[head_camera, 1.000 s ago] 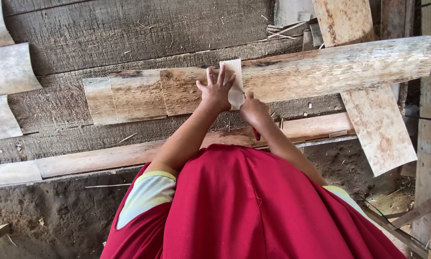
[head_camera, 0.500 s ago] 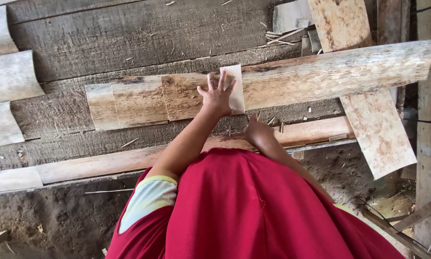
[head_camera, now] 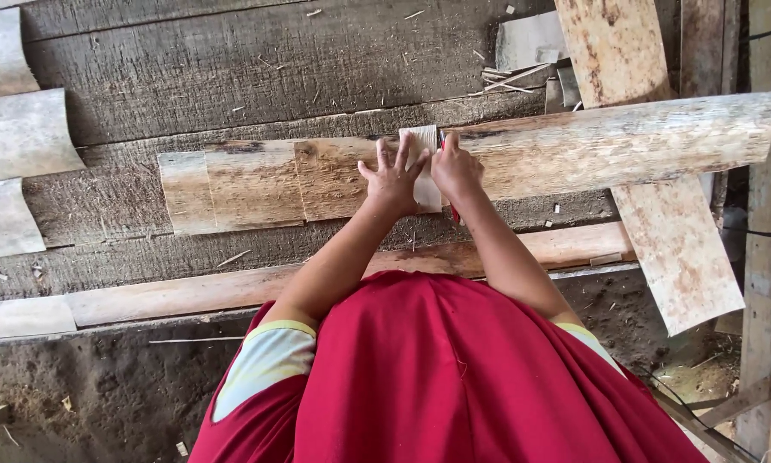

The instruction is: Cutting and trimming thin wooden sheets or bark using a utility knife.

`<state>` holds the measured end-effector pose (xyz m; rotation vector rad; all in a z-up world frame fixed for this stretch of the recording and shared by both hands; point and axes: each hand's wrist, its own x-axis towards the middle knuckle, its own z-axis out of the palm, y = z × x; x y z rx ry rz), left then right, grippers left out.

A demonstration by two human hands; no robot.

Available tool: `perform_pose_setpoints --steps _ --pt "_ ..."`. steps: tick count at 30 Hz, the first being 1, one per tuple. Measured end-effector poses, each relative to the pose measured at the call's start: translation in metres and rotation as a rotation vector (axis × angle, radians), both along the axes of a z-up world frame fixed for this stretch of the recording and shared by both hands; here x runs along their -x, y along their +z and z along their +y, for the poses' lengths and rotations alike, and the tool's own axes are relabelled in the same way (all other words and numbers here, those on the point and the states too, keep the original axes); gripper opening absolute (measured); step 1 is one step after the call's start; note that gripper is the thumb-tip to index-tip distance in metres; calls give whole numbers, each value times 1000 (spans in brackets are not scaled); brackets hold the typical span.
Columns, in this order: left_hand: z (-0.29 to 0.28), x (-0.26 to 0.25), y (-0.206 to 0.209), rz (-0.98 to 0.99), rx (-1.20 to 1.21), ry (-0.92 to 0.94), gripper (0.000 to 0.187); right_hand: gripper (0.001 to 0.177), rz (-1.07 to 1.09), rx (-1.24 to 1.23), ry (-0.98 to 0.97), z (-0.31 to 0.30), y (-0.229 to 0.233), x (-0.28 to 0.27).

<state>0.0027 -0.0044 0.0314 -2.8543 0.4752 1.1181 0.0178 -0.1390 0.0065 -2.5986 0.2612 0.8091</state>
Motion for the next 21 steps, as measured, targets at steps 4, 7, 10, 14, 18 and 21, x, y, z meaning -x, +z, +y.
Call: perform_pose_setpoints --steps 4,7,10,14,18,21 --pt "0 1 -8 -20 7 2 107 33 16 45 35 1 -11 -5" --pt "0 2 -8 -31 -3 -7 107 37 55 44 39 -1 -17 -6" --pt "2 1 -8 -38 -7 -18 107 41 94 32 49 -3 -29 -13" --pt "1 2 -5 -40 -15 -20 107 47 171 -45 27 -5 -23 -15" --pt "1 2 -9 -47 -22 -17 106 43 220 -56 24 4 19 -10" --pt "1 2 -21 -44 -26 -23 108 39 226 -43 22 -2 -8 3"
